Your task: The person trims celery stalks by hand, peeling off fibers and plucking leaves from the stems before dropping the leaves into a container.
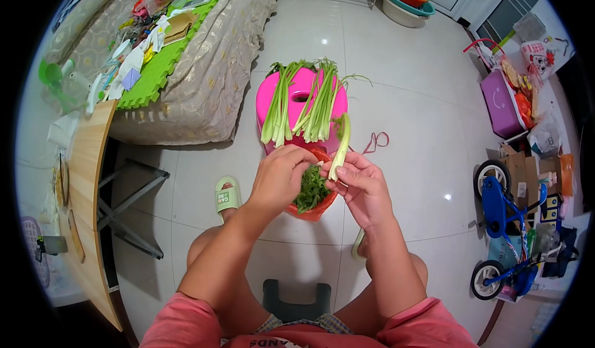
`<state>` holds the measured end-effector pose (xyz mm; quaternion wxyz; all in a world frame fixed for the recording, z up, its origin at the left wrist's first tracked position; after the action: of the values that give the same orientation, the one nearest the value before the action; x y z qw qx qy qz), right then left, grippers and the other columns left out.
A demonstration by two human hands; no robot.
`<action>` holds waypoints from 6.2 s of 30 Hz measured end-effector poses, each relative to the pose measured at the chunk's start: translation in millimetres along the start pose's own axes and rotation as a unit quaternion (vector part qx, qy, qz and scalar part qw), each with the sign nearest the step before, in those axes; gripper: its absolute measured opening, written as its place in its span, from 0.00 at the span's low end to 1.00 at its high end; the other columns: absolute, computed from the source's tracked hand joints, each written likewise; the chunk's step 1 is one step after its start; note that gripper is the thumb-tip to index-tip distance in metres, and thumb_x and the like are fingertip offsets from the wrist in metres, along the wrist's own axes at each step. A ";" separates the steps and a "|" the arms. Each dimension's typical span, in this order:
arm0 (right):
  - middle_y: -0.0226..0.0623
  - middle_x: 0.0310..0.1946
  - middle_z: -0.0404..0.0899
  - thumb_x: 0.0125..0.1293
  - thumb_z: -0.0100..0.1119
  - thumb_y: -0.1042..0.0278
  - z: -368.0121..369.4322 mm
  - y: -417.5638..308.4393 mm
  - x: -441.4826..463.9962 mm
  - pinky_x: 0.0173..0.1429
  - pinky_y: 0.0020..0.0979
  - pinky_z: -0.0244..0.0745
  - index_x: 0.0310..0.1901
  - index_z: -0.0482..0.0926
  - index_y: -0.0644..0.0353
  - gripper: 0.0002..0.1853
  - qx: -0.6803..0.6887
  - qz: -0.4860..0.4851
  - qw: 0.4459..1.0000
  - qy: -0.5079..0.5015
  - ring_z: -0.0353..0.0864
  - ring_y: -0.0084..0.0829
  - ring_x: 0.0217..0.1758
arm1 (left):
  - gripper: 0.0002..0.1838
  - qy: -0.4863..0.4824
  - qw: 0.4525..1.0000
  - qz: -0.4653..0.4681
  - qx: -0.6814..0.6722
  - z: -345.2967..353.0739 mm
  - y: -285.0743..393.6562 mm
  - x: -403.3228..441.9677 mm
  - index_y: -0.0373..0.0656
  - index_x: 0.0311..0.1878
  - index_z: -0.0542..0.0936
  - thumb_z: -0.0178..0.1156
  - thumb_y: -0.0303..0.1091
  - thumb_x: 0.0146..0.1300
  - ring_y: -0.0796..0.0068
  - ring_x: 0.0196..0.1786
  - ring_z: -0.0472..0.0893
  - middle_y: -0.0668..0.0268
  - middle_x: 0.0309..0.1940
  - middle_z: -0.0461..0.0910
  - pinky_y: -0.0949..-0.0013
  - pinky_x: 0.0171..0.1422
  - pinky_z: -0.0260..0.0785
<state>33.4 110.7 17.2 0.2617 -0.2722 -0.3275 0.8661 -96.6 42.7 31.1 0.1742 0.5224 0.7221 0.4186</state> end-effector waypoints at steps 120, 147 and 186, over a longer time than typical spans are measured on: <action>0.28 0.23 0.75 0.59 0.57 0.76 -10.8 0.5 -0.1 0.26 0.16 0.69 0.33 0.74 0.66 0.04 -0.249 -0.108 0.957 0.098 0.71 0.13 0.23 | 0.10 -0.037 0.997 -0.062 0.007 6.5 -14.9 1.3 0.43 0.32 0.83 0.68 0.23 0.43 0.70 0.35 0.76 0.65 0.34 0.78 0.72 0.41 0.68; 0.29 0.23 0.74 0.60 0.55 0.75 -4.5 6.2 4.0 0.22 0.17 0.67 0.34 0.71 0.67 0.05 -0.257 -0.085 0.959 0.086 0.74 0.16 0.22 | 0.06 -0.138 0.851 -0.225 -0.454 28.0 -19.1 -1.2 0.39 0.39 0.75 0.58 0.27 0.58 0.88 0.30 0.71 0.72 0.30 0.77 0.83 0.36 0.63; 0.27 0.15 0.70 0.68 0.47 0.66 -4.2 5.0 -0.7 0.19 0.18 0.60 0.36 0.75 0.65 0.11 -0.237 -0.063 0.968 0.061 0.65 0.15 0.14 | 0.12 -0.045 0.981 -0.134 -0.133 23.9 -31.0 0.6 0.38 0.45 0.78 0.59 0.27 0.56 0.74 0.40 0.77 0.62 0.38 0.80 0.70 0.45 0.69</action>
<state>35.2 108.8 11.2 0.2631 -0.3578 -0.5230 0.7275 -99.3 50.1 -7.3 0.3289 0.4114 0.7150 0.4597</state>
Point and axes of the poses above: each hand's wrist, its own x-axis towards the middle knuckle, its own z-axis out of the palm, y = z × x, the point moved 6 cm from there along x, towards the middle knuckle
